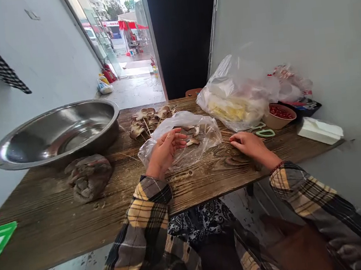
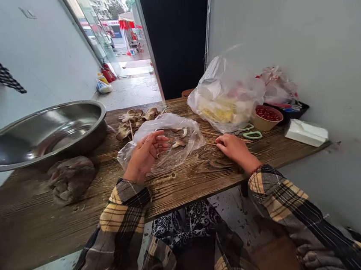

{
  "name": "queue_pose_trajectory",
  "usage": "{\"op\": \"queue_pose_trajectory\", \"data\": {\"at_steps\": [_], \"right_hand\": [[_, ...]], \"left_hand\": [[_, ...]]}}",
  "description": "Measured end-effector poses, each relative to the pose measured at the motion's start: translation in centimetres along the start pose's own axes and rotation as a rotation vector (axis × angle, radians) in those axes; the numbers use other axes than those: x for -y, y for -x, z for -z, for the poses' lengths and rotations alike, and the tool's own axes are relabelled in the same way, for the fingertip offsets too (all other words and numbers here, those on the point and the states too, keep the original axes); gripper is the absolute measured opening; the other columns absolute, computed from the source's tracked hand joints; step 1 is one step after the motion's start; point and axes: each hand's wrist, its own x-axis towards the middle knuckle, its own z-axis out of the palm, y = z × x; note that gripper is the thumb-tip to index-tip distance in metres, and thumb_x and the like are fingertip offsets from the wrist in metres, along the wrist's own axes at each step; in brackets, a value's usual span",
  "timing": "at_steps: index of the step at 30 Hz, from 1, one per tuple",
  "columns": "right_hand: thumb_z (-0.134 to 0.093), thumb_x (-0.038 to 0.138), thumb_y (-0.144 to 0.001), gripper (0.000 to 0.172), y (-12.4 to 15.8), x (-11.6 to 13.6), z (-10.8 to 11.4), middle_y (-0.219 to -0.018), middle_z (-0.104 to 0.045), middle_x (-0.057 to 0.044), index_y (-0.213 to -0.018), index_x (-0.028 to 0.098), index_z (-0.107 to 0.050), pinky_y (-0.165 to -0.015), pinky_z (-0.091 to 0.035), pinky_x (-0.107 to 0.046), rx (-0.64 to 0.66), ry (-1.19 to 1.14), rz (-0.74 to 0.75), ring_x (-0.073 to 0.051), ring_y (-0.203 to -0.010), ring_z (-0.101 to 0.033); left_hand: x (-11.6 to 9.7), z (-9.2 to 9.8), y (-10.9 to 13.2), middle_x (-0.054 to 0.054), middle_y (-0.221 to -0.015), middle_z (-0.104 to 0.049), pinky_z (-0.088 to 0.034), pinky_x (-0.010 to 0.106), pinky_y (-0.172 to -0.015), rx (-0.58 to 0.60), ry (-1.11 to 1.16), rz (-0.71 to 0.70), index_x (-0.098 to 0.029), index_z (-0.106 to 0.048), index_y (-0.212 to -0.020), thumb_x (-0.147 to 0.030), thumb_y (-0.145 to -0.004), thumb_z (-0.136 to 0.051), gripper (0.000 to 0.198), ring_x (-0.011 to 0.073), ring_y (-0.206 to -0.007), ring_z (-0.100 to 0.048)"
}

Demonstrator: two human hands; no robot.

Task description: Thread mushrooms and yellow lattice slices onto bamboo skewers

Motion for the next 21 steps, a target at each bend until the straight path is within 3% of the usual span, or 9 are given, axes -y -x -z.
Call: {"op": "queue_pose_trajectory", "data": {"at_steps": [6,13,17,21], "right_hand": [[-0.05,0.029,-0.094,0.02,-1.4,-0.2,-1.1,-0.093,-0.069,-0.008,-0.092,0.019,-0.067,-0.068,-0.039,-0.029,0.048,0.226,0.093,-0.021,-0.086,-0.062],[-0.041,0.019,-0.096,0.024,-1.4,0.6,-1.2,-0.094,-0.067,-0.018,-0.092,0.012,-0.063,-0.075,-0.04,-0.035,0.069,0.478,0.252,-0.027,-0.088,-0.061],[-0.043,0.021,-0.095,0.023,-1.8,0.1,-1.1,-0.094,-0.067,-0.016,-0.093,0.012,-0.063,-0.075,-0.04,-0.034,0.094,0.422,0.26,-0.026,-0.088,-0.061],[-0.053,0.025,-0.091,0.015,-3.2,-0.6,-0.5,-0.094,-0.069,-0.01,-0.091,0.016,-0.065,-0.069,-0.039,-0.028,0.229,0.241,0.204,-0.021,-0.083,-0.062]], "left_hand": [[-0.6,0.7,0.1,0.007,-0.085,-0.071,-0.051,0.023,-0.062,-0.14,-0.06,-0.073,-0.014,-0.068,-0.098,-0.049,-0.08,-0.067,0.04,0.0109,-0.066,-0.064],[-0.6,1.0,-0.1,0.003,-0.076,-0.069,-0.049,0.021,-0.057,-0.307,-0.122,-0.138,-0.015,-0.068,-0.09,-0.047,-0.082,-0.065,0.033,0.0084,-0.059,-0.061],[-0.4,1.1,-0.2,0.003,-0.074,-0.068,-0.048,0.021,-0.057,-0.327,-0.134,-0.139,-0.015,-0.068,-0.088,-0.046,-0.081,-0.066,0.032,0.0086,-0.058,-0.06],[-0.2,1.2,-0.4,0.003,-0.074,-0.068,-0.049,0.022,-0.057,-0.318,-0.144,-0.141,-0.015,-0.069,-0.088,-0.046,-0.08,-0.068,0.032,0.009,-0.059,-0.06]]}}
